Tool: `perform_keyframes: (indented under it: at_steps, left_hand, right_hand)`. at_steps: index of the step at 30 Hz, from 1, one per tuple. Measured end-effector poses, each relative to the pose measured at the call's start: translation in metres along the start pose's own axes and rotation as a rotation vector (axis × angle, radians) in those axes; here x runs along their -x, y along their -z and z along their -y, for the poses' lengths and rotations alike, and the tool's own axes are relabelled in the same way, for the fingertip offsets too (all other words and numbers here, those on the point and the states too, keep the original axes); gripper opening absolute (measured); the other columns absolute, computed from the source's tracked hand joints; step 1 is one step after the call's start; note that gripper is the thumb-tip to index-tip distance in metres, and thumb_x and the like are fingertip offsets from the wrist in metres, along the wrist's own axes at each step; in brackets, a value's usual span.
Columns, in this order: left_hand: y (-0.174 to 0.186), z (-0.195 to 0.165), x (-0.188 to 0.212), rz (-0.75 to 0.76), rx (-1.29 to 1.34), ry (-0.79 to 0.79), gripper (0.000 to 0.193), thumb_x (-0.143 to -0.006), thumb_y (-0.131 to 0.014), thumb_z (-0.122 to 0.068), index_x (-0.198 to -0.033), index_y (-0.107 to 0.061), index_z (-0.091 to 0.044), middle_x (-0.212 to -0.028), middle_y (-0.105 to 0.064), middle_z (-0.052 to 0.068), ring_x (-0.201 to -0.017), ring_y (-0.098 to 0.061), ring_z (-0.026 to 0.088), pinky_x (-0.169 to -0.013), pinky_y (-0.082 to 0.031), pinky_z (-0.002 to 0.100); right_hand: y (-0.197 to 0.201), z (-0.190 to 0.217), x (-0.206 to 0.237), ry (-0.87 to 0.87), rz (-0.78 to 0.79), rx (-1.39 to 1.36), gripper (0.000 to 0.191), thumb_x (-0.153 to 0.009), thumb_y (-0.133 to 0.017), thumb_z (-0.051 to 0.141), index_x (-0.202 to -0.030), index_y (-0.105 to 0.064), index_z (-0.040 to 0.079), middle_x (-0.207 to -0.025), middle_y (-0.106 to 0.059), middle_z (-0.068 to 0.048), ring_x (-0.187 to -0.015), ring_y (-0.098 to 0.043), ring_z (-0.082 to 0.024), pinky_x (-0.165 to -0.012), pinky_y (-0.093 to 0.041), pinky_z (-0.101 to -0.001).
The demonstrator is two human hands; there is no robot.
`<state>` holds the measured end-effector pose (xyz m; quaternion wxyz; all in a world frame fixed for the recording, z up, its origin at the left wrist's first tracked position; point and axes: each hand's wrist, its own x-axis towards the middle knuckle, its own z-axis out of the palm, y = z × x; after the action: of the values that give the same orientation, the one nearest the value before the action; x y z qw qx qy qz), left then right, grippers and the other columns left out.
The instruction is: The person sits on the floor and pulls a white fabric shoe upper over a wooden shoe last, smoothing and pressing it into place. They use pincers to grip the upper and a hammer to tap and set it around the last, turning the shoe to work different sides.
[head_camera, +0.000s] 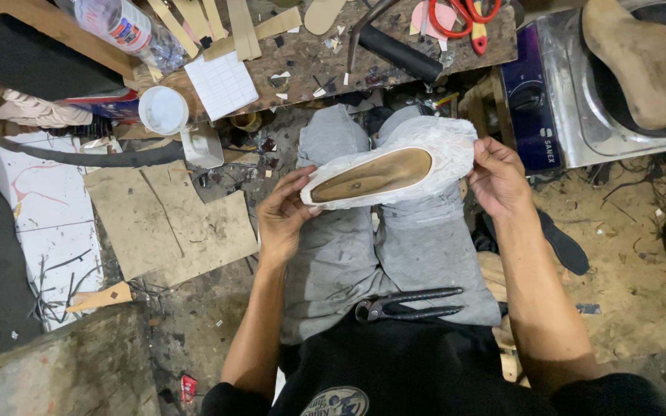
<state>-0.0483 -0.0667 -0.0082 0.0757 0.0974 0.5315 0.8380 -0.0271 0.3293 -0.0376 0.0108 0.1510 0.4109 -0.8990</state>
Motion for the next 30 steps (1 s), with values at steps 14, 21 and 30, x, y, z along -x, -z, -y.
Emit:
perform_keyframes:
  at_steps: [14, 21, 30]
  left_hand:
    - [0.002, 0.004, 0.009, -0.020, 0.024, -0.005, 0.050, -0.086, -0.072, 0.016, -0.133, -0.065, -0.001, -0.152, -0.054, 0.019, -0.134, -0.059, 0.027, -0.108, -0.056, 0.038]
    - [0.001, 0.003, 0.010, -0.024, 0.010, 0.002, 0.050, -0.086, -0.071, 0.016, -0.133, -0.064, -0.001, -0.151, -0.054, 0.018, -0.133, -0.060, 0.025, -0.107, -0.056, 0.037]
    - [-0.011, -0.012, 0.009, 0.009, 0.040, -0.035, 0.051, -0.087, -0.071, 0.019, -0.134, -0.065, 0.000, -0.151, -0.053, 0.016, -0.135, -0.059, 0.025, -0.107, -0.057, 0.037]
  right_hand:
    - [-0.007, -0.002, 0.002, 0.026, 0.045, 0.000, 0.011, -0.104, -0.069, 0.013, -0.098, -0.067, 0.004, -0.099, -0.072, -0.005, -0.091, -0.067, -0.015, -0.090, -0.055, -0.0323]
    - [-0.004, -0.004, 0.001, 0.026, 0.026, 0.008, 0.009, -0.104, -0.068, 0.011, -0.099, -0.067, 0.004, -0.101, -0.073, -0.005, -0.092, -0.068, -0.015, -0.090, -0.054, -0.0308]
    - [0.008, -0.010, -0.003, 0.013, 0.035, -0.017, 0.006, -0.104, -0.066, 0.009, -0.101, -0.067, 0.005, -0.104, -0.072, -0.004, -0.098, -0.068, -0.015, -0.094, -0.055, -0.0303]
